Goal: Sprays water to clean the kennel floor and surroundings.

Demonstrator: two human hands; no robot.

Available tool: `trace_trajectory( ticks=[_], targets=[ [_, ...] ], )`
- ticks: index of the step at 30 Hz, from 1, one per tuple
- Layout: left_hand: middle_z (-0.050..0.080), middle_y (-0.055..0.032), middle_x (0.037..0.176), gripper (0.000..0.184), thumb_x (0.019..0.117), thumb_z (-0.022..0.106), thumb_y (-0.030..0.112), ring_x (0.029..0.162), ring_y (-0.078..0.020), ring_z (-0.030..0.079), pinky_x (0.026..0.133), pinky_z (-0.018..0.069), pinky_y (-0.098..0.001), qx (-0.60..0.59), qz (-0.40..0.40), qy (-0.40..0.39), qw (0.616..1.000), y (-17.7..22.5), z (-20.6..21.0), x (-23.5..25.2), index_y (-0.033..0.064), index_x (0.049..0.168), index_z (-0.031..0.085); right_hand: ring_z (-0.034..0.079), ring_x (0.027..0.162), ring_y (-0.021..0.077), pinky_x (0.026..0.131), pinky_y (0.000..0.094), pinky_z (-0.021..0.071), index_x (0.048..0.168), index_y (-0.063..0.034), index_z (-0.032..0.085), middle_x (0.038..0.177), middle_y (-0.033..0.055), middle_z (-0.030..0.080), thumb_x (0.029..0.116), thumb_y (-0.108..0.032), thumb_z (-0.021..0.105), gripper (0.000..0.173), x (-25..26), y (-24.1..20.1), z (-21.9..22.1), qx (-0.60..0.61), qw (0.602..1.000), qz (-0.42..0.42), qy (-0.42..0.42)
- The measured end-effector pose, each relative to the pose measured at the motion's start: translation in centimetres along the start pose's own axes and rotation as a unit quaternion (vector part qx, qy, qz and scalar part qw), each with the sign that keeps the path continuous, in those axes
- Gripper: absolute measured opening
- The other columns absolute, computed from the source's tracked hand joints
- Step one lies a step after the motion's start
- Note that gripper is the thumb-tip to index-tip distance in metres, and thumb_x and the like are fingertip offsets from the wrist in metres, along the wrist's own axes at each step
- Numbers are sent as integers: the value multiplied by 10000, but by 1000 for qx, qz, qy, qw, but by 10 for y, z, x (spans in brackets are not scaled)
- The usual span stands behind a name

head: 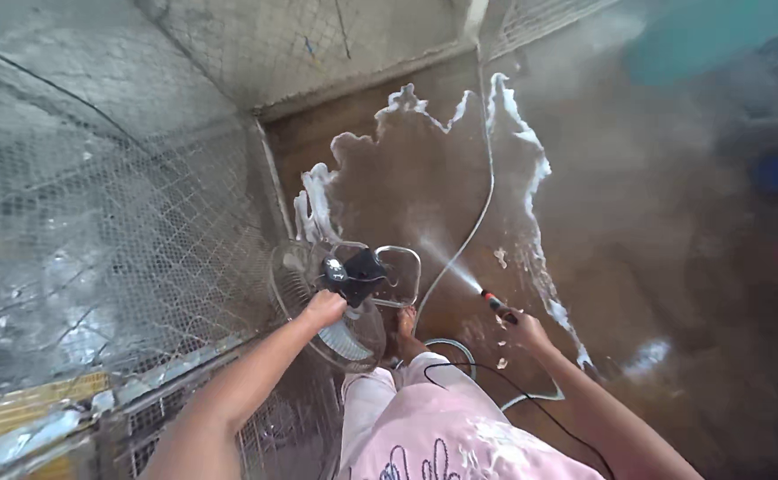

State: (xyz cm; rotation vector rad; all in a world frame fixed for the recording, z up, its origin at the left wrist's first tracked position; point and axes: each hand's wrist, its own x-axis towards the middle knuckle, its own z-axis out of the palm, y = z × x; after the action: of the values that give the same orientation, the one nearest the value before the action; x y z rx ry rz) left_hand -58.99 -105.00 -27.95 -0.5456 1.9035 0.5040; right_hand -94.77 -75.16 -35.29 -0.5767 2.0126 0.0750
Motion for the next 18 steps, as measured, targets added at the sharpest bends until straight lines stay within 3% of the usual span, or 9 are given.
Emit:
trace_trajectory(
  ticks=[4, 8, 13, 15, 18],
  targets=[
    [676, -282, 1169, 243, 1037, 489, 70, 1170, -461, 623, 1000, 453, -615, -10, 2, -17, 1000, 7, 30, -56, -75, 1128, 661, 606, 1245, 462, 1065, 630, 456, 1375, -8, 608, 1318, 294, 632, 1040, -220, 593, 396, 7, -6, 21, -57, 995, -17, -77],
    [679, -272, 1150, 225, 1032, 502, 69, 1153, -454, 629, 999, 454, -603, -2, 6, -42, 999, 18, 62, -107, -71, 1107, 661, 656, 1133, 426, 993, 599, 507, 1352, -14, 622, 1265, 283, 647, 1029, -280, 635, 419, 5, -28, 37, -81, 987, -32, -135],
    [683, -266, 1114, 186, 1004, 527, 30, 1114, -455, 641, 952, 474, -607, 17, 17, -64, 998, 47, 104, -145, -66, 1089, 662, 589, 1274, 454, 1080, 631, 440, 1407, -25, 584, 1342, 288, 620, 1042, -171, 572, 394, -13, -36, 54, -85, 990, -96, -54],
    [685, -258, 1111, 186, 1005, 521, 33, 1103, -449, 646, 933, 482, -605, 24, 21, -70, 997, 59, 128, -154, -57, 1087, 662, 583, 1279, 457, 1086, 638, 433, 1379, -17, 610, 1342, 288, 621, 1048, -194, 573, 377, -23, -31, 67, -101, 985, -114, -75],
    [686, -256, 1101, 187, 1017, 507, 32, 1098, -448, 648, 924, 490, -603, 27, 27, -71, 997, 77, 165, -167, -56, 1080, 659, 600, 1253, 456, 1056, 640, 456, 1386, -32, 600, 1319, 279, 634, 1051, -207, 553, 381, -37, -32, 77, -106, 987, -114, -42]
  ],
)
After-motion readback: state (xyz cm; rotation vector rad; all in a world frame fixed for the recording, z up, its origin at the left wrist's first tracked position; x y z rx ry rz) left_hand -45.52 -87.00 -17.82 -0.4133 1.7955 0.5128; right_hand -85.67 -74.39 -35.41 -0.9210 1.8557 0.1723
